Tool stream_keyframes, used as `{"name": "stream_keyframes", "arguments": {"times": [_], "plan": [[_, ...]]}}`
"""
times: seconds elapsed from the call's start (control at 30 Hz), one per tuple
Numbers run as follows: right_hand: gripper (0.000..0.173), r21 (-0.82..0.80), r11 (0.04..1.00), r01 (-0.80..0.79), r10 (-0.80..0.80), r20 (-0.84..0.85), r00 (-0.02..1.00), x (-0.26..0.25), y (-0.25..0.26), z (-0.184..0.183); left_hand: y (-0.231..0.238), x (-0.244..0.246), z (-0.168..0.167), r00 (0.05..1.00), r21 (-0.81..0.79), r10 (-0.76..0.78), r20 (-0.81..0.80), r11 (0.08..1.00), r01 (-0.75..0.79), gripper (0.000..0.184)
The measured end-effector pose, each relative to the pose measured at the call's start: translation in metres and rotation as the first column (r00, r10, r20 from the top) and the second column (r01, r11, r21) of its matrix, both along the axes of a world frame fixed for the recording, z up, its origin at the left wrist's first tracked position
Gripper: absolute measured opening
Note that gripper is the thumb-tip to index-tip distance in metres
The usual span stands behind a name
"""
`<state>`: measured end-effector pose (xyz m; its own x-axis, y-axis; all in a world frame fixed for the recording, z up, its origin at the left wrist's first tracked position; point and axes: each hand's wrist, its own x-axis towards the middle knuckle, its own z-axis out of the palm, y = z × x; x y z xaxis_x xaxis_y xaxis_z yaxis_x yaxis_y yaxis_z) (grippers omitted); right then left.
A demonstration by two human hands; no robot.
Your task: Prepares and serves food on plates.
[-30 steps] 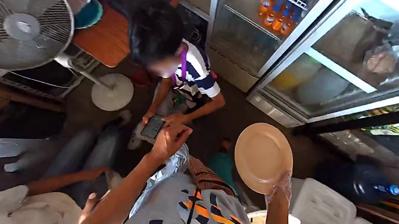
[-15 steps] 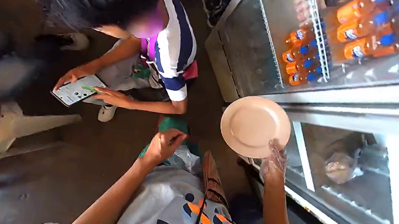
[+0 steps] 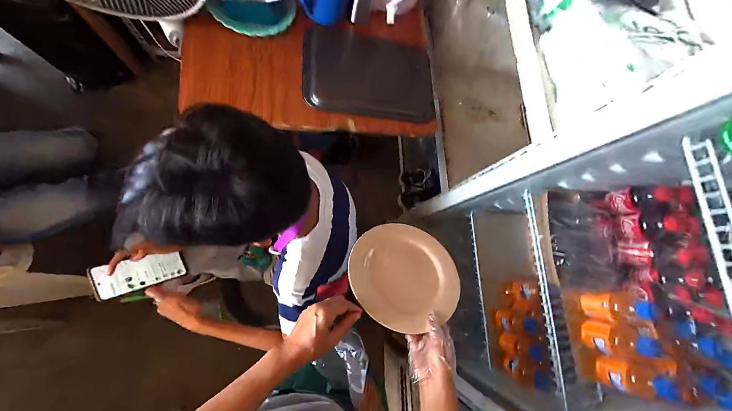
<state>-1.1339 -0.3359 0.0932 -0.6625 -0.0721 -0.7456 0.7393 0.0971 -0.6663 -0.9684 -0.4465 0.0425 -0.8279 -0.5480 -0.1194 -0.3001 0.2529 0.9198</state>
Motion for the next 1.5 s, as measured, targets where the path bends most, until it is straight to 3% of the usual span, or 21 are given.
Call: {"name": "stream_keyframes", "arguments": {"times": [0.13,0.3,0.5,0.63,0.8,0.93,1.0,1.07,1.17,1.2,1.33,1.43,1.5], "plan": [[0.036,-0.036,0.998,-0.045,0.044,-0.026,0.999,-0.039,-0.057,0.0,-0.037,-0.017,0.016,0.982,-0.064,0.16,-0.096,0.984,-0.167,0.025],[0.034,-0.129,0.973,-0.189,0.176,-0.106,0.979,-0.078,-0.147,-0.016,-0.088,0.001,0.031,0.901,-0.155,0.414,-0.128,0.889,-0.431,0.033],[0.037,-0.157,0.942,-0.297,0.264,-0.2,0.944,-0.13,-0.27,-0.039,-0.092,-0.021,0.05,0.905,0.042,0.388,-0.171,0.921,-0.387,0.031],[0.038,-0.142,0.912,-0.385,0.352,-0.214,0.911,-0.164,-0.332,-0.07,-0.123,-0.062,0.053,0.8,0.175,0.526,-0.289,0.851,-0.496,0.032],[0.035,-0.044,0.866,-0.499,0.484,-0.179,0.856,-0.194,-0.402,-0.1,-0.226,-0.128,0.042,0.512,0.34,0.802,-0.308,0.595,-0.728,0.027],[0.037,0.041,0.818,-0.574,0.572,-0.167,0.803,-0.22,-0.439,-0.129,-0.336,-0.159,0.0,0.205,0.463,0.97,-0.13,0.242,-0.853,0.025],[0.038,0.149,0.755,-0.639,0.656,-0.178,0.733,-0.235,-0.452,-0.138,-0.39,-0.163,-0.026,0.107,0.504,0.994,-0.009,0.097,-0.858,0.027],[0.038,0.274,0.658,-0.702,0.75,-0.15,0.644,-0.247,-0.461,-0.135,-0.441,-0.163,-0.054,0.097,0.432,0.991,0.097,0.046,-0.901,0.029],[0.036,0.435,0.463,-0.773,0.88,-0.123,0.458,-0.267,-0.465,-0.13,-0.503,-0.153,-0.08,0.261,0.308,0.914,0.31,0.163,-0.937,0.039],[0.038,0.491,0.384,-0.782,0.917,-0.103,0.385,-0.274,-0.466,-0.128,-0.522,-0.149,-0.086,0.257,0.286,0.899,0.354,0.158,-0.945,0.04],[0.039,0.558,0.182,-0.81,0.974,0.012,0.227,-0.299,-0.48,-0.119,-0.584,-0.152,-0.097,0.081,0.332,0.928,0.364,-0.049,-0.942,0.041],[0.035,0.541,0.048,-0.84,0.99,0.085,0.112,-0.322,-0.488,-0.12,-0.604,-0.157,-0.12,0.03,0.32,0.932,0.362,-0.094,-0.943,0.038],[0.036,0.562,-0.097,-0.821,0.989,0.144,-0.018,-0.337,-0.493,-0.12,-0.609,-0.16,-0.126,0.013,0.298,0.929,0.37,-0.106,-0.949,0.036]]}}
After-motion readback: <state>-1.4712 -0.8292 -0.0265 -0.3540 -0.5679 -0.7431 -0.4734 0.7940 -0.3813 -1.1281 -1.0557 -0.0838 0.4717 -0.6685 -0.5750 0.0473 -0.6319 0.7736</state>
